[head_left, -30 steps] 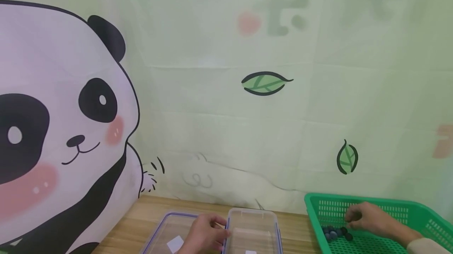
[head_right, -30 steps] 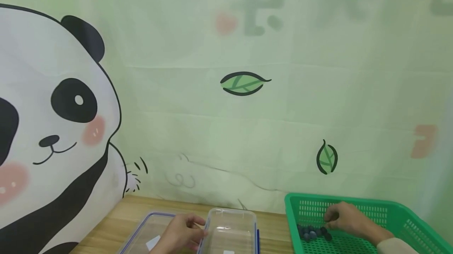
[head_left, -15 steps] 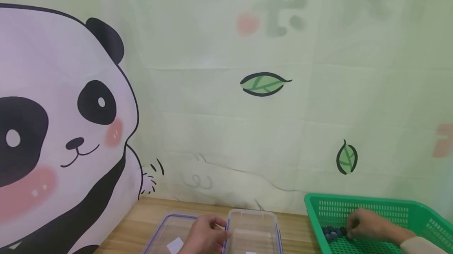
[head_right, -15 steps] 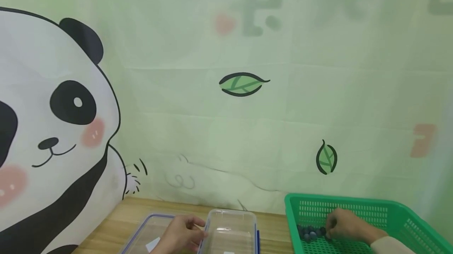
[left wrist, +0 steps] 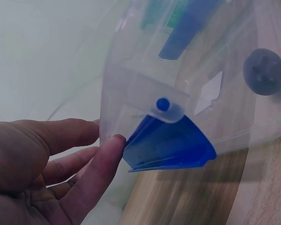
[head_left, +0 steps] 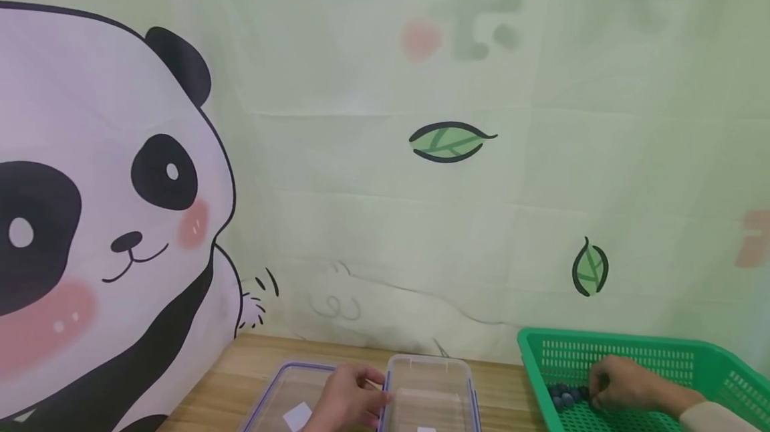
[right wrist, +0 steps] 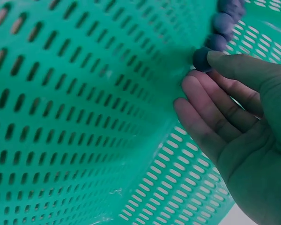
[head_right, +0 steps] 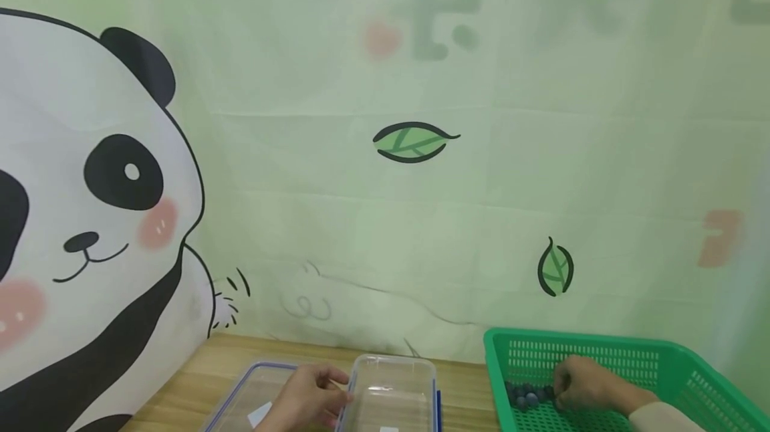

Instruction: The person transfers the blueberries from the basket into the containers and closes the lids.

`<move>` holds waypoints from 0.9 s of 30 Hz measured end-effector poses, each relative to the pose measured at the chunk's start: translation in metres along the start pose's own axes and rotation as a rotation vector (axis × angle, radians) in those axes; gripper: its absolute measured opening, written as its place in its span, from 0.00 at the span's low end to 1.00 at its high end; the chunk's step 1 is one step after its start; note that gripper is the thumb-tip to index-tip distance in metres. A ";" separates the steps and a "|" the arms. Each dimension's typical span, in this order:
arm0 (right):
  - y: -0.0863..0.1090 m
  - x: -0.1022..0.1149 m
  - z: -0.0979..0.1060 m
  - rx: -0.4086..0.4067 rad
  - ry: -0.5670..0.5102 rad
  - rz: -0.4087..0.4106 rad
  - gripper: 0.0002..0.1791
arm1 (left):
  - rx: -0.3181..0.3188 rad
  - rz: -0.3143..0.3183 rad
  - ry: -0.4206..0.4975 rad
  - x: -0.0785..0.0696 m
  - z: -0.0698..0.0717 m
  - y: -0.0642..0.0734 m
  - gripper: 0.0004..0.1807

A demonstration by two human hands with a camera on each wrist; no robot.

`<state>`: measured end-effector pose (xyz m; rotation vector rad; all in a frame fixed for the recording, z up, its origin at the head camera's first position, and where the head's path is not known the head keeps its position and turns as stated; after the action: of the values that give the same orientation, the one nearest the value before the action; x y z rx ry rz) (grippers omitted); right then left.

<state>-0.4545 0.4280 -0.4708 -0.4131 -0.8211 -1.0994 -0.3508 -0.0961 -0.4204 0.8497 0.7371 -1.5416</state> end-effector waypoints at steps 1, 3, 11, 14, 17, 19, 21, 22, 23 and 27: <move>0.001 0.001 0.001 -0.005 -0.005 0.006 0.05 | 0.000 0.000 0.000 0.000 0.000 0.000 0.10; 0.005 0.007 0.004 -0.022 -0.002 0.032 0.03 | 0.002 0.006 -0.002 0.000 0.000 0.000 0.10; 0.033 0.092 0.009 -0.104 -0.023 0.068 0.05 | 0.004 0.005 -0.002 -0.001 0.000 0.001 0.10; 0.048 0.134 0.006 -0.154 -0.034 0.107 0.05 | 0.005 0.002 0.006 -0.001 0.000 0.001 0.10; 0.055 0.156 0.006 -0.195 -0.016 0.141 0.06 | 0.003 -0.002 0.009 -0.002 0.000 0.002 0.11; 0.057 0.164 0.005 -0.228 0.018 0.157 0.06 | 0.001 -0.006 0.011 -0.002 0.000 0.002 0.11; 0.058 0.172 0.004 -0.264 0.040 0.159 0.07 | 0.001 -0.008 0.012 -0.002 0.000 0.002 0.11; 0.059 0.177 0.004 -0.283 0.047 0.159 0.07 | 0.002 -0.008 0.015 -0.002 0.000 0.002 0.11; 0.060 0.181 0.003 -0.303 0.050 0.156 0.07 | 0.004 -0.007 0.017 -0.002 -0.001 0.002 0.11; 0.065 0.200 -0.001 -0.363 0.017 0.168 0.10 | 0.005 -0.004 0.014 -0.001 -0.001 0.001 0.11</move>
<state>-0.3538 0.3314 -0.3135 -0.7615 -0.5587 -1.0930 -0.3495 -0.0946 -0.4204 0.8637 0.7452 -1.5431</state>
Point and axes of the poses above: each hand's wrist, its own y-axis away from the middle knuckle, its own z-axis out of the back of the hand, x = y × z, the point moved 4 cm from there along -y, towards the middle knuckle, and after that the axes turned 15 degrees about -y, right-handed, at the moved point
